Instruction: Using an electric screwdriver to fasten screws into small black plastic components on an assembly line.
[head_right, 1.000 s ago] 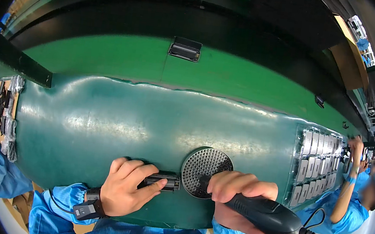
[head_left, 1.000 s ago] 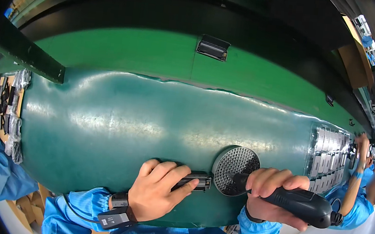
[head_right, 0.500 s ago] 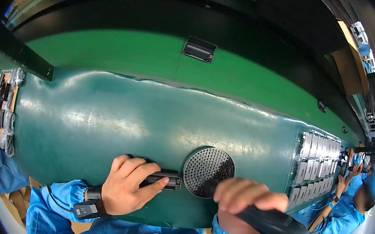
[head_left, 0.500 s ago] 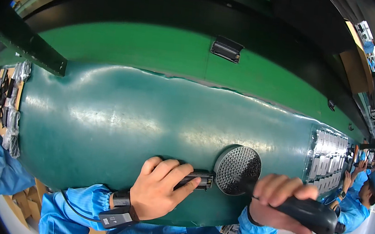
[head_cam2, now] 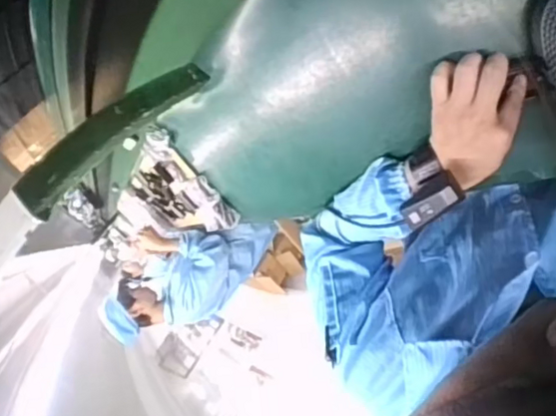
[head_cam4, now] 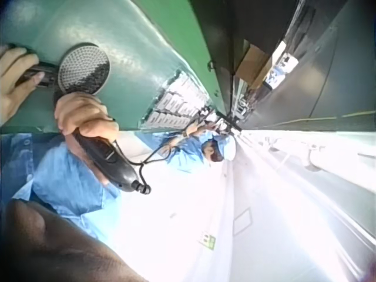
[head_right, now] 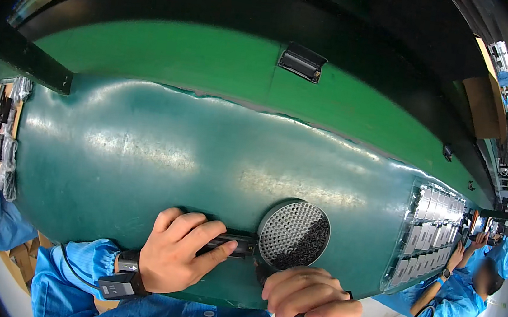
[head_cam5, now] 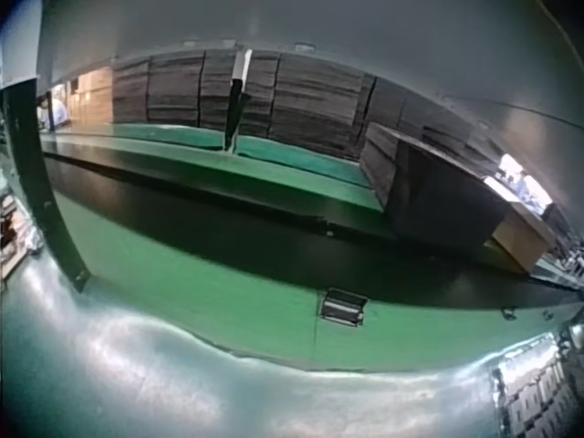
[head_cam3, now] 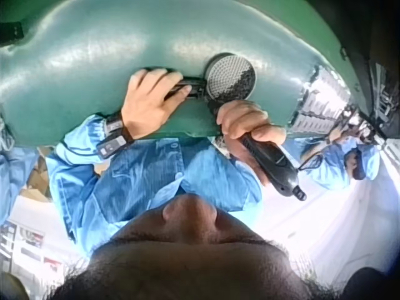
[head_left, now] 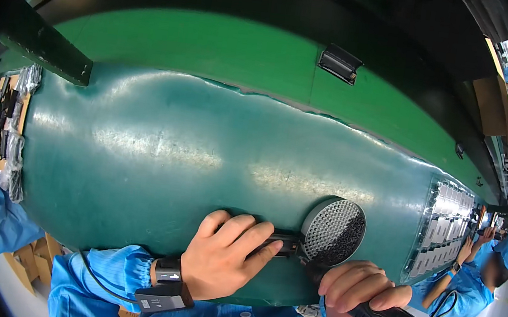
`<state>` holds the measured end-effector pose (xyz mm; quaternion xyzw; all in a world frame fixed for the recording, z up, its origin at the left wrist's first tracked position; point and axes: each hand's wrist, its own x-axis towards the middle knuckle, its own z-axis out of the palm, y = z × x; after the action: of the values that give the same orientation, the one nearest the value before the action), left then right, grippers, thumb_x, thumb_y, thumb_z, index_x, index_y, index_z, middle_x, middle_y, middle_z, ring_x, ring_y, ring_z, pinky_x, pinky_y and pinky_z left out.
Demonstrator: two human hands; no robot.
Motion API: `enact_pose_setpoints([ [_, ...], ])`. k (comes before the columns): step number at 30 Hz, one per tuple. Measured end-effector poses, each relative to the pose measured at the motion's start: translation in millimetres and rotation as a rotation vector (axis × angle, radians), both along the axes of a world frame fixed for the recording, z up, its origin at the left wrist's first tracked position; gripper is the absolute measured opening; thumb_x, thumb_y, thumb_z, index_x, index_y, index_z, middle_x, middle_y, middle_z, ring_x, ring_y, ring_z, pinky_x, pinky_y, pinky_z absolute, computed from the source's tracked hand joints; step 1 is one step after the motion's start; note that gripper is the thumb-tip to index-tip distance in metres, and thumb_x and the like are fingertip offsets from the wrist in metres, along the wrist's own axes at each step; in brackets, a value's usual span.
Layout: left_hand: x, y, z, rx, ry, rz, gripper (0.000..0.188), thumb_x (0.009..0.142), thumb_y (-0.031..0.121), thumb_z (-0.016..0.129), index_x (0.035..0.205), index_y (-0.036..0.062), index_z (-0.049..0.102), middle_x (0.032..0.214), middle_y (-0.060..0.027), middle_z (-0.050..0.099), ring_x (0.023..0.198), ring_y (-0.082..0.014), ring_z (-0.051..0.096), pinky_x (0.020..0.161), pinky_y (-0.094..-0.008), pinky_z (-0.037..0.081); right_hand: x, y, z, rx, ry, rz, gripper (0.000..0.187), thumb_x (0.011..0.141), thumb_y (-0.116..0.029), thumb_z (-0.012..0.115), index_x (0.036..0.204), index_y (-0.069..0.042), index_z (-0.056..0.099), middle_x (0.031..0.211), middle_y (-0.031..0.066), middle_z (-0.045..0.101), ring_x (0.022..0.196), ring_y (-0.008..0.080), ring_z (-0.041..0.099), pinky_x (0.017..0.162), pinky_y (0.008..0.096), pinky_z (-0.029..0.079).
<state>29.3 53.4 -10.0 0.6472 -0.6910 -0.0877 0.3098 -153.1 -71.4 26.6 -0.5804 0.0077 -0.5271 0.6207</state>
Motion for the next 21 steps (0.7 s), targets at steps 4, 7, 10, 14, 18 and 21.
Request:
enact_pose_setpoints([
  [4,0,0,-1,-0.008,-0.006,0.005,0.022,0.086,0.019,0.076,0.106,0.013,0.084,0.122,-0.0031,0.067,0.113,-0.0221,0.059,0.095,-0.0415,0.043,4,1,-3,-0.022,-0.03,0.077,0.08,0.093,-0.073,0.067,0.126,-0.002,0.051,0.084,0.016,0.06,0.063,0.0255,0.059,0.056,0.0422,0.05],
  [7,-1,0,-2,-0.014,0.0,0.007,0.019,0.086,0.019,0.077,0.103,0.0128,0.084,0.121,-0.003,0.067,0.112,-0.0221,0.059,0.094,-0.0415,0.043,4,-1,1,-0.038,0.032,0.12,0.08,0.092,-0.072,0.068,0.125,-0.001,0.051,0.084,0.0161,0.061,0.064,0.0258,0.06,0.055,0.0417,0.05],
  [10,-2,-2,-5,-0.037,-0.021,0.02,0.022,0.079,0.02,0.082,0.101,0.0192,0.085,0.116,-0.0011,0.067,0.107,-0.023,0.059,0.092,-0.0427,0.043,6,-1,2,-0.065,0.065,0.135,0.078,0.092,-0.071,0.07,0.124,-0.002,0.052,0.085,0.0165,0.062,0.065,0.0264,0.061,0.055,0.0421,0.051],
  [14,-2,-2,-3,-0.03,-0.036,0.021,0.022,0.08,0.02,0.082,0.102,0.0185,0.084,0.116,-0.0018,0.066,0.107,-0.0238,0.059,0.092,-0.0432,0.043,2,1,-1,-0.152,0.182,0.078,0.035,0.099,-0.028,0.074,0.109,-0.002,0.053,0.079,0.0158,0.067,0.061,0.027,0.066,0.055,0.0429,0.059],
  [18,-2,-2,-7,-0.046,-0.049,0.022,0.023,0.081,0.019,0.081,0.104,0.0178,0.084,0.116,-0.0034,0.066,0.107,-0.0249,0.059,0.092,-0.0442,0.043,6,7,-10,-0.144,0.083,0.05,0.024,0.096,-0.011,0.072,0.106,0.001,0.054,0.082,0.0182,0.068,0.062,0.0269,0.067,0.057,0.0429,0.06],
  [21,-1,-2,-7,-0.041,-0.029,-0.007,0.023,0.081,0.019,0.081,0.104,0.0178,0.084,0.117,-0.0043,0.067,0.106,-0.0253,0.06,0.092,-0.0445,0.044,5,6,-5,0.075,0.08,-0.036,0.074,0.09,-0.073,0.071,0.112,-0.005,0.055,0.072,0.0103,0.063,0.054,0.023,0.062,0.049,0.0394,0.056],
])
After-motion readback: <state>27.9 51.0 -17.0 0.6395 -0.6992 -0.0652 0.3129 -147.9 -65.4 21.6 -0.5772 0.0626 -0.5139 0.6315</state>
